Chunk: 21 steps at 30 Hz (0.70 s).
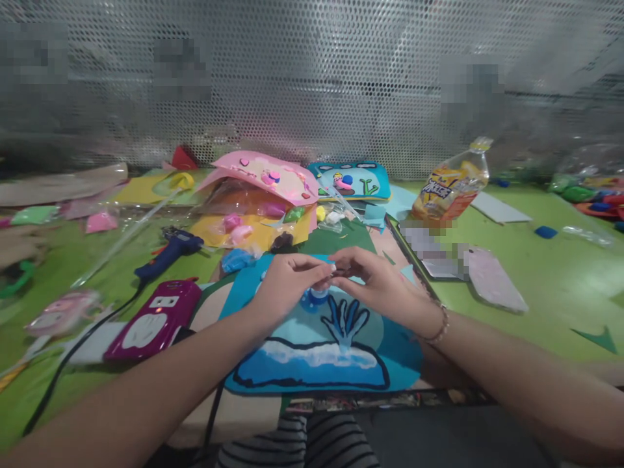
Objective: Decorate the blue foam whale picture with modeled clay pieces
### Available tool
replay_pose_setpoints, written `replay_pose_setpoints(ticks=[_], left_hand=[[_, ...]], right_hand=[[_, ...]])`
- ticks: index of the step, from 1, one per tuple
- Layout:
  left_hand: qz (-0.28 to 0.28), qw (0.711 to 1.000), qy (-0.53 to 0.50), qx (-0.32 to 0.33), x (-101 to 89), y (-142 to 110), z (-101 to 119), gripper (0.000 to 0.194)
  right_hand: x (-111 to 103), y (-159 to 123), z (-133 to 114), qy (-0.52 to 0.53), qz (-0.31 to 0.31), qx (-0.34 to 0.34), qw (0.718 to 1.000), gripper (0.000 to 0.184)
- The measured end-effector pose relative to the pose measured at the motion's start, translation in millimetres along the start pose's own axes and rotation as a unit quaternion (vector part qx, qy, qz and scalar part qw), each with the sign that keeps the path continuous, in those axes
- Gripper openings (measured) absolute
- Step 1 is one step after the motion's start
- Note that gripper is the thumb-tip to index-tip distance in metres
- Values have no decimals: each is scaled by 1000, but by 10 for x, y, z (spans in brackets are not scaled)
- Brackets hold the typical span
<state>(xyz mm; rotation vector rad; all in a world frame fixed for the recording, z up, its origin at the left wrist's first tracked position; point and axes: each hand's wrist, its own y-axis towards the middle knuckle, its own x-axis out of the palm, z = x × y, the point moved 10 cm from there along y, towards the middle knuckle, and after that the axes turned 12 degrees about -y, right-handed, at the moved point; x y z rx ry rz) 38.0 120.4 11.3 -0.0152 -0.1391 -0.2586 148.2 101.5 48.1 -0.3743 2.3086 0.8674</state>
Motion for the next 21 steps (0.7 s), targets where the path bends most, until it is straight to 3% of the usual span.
replay_pose_setpoints(ticks=[6, 13, 21], left_hand=[[16, 996, 91, 4, -13, -40, 35, 33], [16, 988, 149, 41, 11, -94, 111, 40], [23, 992, 121, 20, -2, -78, 98, 35]], right_hand=[[-31, 4, -149, -92, -1, -38, 995, 7], [-54, -16, -213, -119, 4, -69, 990, 4], [-51, -17, -249, -126, -19, -69, 989, 7]])
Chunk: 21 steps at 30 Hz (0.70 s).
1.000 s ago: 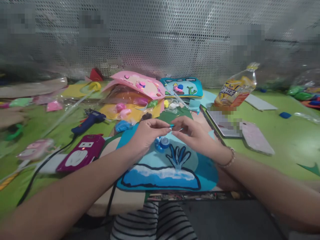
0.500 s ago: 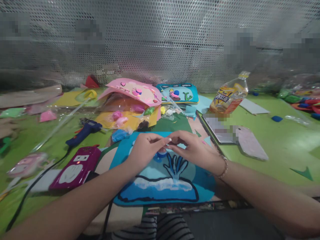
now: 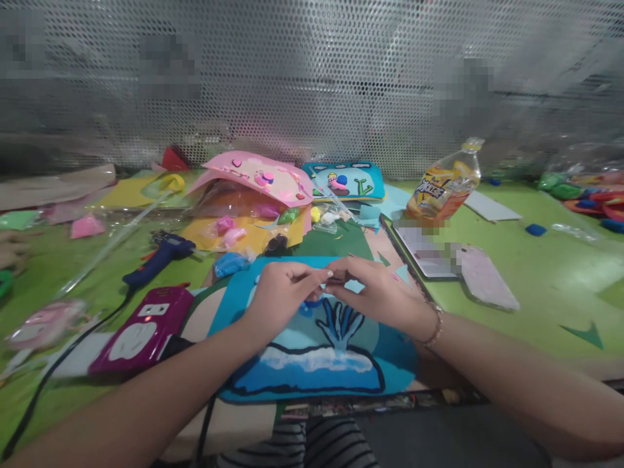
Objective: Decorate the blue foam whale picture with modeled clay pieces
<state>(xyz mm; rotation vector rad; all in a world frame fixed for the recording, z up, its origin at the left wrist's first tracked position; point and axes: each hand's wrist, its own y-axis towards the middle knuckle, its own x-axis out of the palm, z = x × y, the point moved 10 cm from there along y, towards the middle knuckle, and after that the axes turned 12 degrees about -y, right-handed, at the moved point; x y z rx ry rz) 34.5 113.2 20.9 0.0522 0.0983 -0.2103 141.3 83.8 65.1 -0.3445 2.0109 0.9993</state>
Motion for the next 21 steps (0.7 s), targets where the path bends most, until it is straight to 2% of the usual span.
replay_pose_setpoints(ticks=[4, 9, 15, 21], left_hand=[[1, 999, -26, -21, -2, 20, -53, 21], [16, 999, -39, -21, -29, 32, -75, 13], [-4, 998, -66, -22, -1, 55, -80, 16], [-25, 992, -116, -37, 38, 87, -174, 21]], right_hand=[[-7, -2, 25, -11, 9, 2, 1000, 11], [-2, 0, 53, -16, 7, 11, 1000, 12], [10, -2, 99, -17, 18, 18, 1000, 14], [44, -20, 211, -7, 30, 33, 999, 18]])
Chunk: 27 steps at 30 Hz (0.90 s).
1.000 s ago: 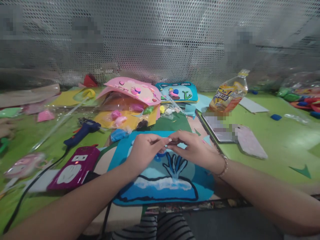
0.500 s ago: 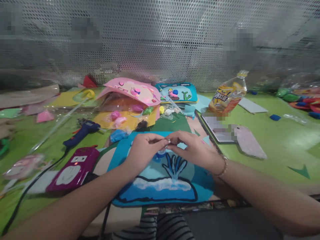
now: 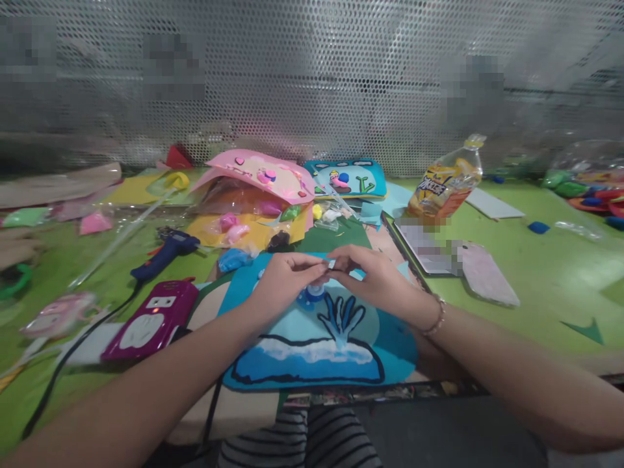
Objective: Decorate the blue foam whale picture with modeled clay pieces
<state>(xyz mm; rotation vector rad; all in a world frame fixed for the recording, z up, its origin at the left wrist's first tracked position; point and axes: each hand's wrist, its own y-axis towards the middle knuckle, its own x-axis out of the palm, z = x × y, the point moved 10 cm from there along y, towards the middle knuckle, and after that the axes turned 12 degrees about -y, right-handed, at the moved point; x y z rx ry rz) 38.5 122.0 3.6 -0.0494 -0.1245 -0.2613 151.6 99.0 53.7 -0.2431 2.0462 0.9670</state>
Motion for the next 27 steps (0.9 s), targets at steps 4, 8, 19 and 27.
replay_pose_setpoints(ticks=[4, 8, 19, 27], left_hand=[[-5, 999, -46, -16, 18, -1, -33, 20], [7, 997, -69, -22, 10, -13, -20, 25], [5, 997, -80, -11, 4, 23, -42, 22], [0, 992, -123, -32, 7, 34, -121, 24]], right_hand=[[11, -10, 50, 13, 0, -1, 1000, 18], [-3, -15, 83, 9, 9, 3, 1000, 17], [-102, 4, -94, -40, 40, -56, 997, 5], [-174, 9, -153, -30, 61, -64, 996, 4]])
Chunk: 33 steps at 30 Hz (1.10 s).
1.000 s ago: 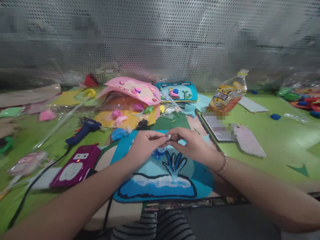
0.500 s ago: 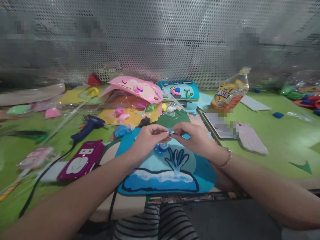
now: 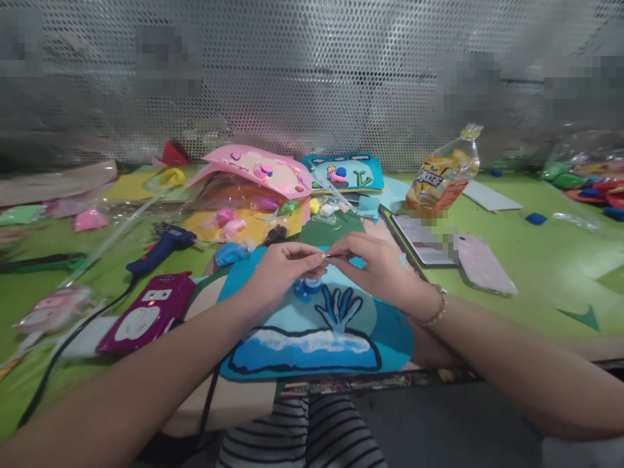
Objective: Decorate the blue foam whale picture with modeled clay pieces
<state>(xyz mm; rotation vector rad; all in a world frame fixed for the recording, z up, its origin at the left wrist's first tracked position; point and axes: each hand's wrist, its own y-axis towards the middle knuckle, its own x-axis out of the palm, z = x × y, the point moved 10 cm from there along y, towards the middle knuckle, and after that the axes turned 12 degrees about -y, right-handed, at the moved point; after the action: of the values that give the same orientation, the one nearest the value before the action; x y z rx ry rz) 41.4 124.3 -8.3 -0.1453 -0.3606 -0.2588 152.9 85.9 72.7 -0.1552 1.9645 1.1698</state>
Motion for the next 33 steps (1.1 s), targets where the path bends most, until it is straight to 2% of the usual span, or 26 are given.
replay_pose_setpoints(ticks=[7, 13, 16, 22, 26, 30, 33], left_hand=[[-9, 999, -43, -30, 41, -13, -40, 30], [-21, 998, -35, -36, 53, -8, -57, 32], [-30, 998, -37, -34, 64, -6, -56, 30], [-16, 999, -33, -25, 22, 7, -32, 29], [8, 999, -33, -11, -44, 36, -4, 24], [20, 999, -36, 10, -95, 64, 32, 19], [22, 999, -37, 14, -105, 72, 45, 16]], right_hand=[[7, 24, 62, 48, -1, 35, 998, 1], [16, 19, 50, 62, 8, 21, 998, 4], [44, 12, 119, 89, -2, 58, 994, 5], [38, -7, 443, 221, -5, 193, 956, 13], [36, -21, 754, 225, 6, 249, 942, 14], [198, -77, 1070, 182, -48, 283, 941, 15], [262, -112, 1184, 140, -74, 289, 944, 15]])
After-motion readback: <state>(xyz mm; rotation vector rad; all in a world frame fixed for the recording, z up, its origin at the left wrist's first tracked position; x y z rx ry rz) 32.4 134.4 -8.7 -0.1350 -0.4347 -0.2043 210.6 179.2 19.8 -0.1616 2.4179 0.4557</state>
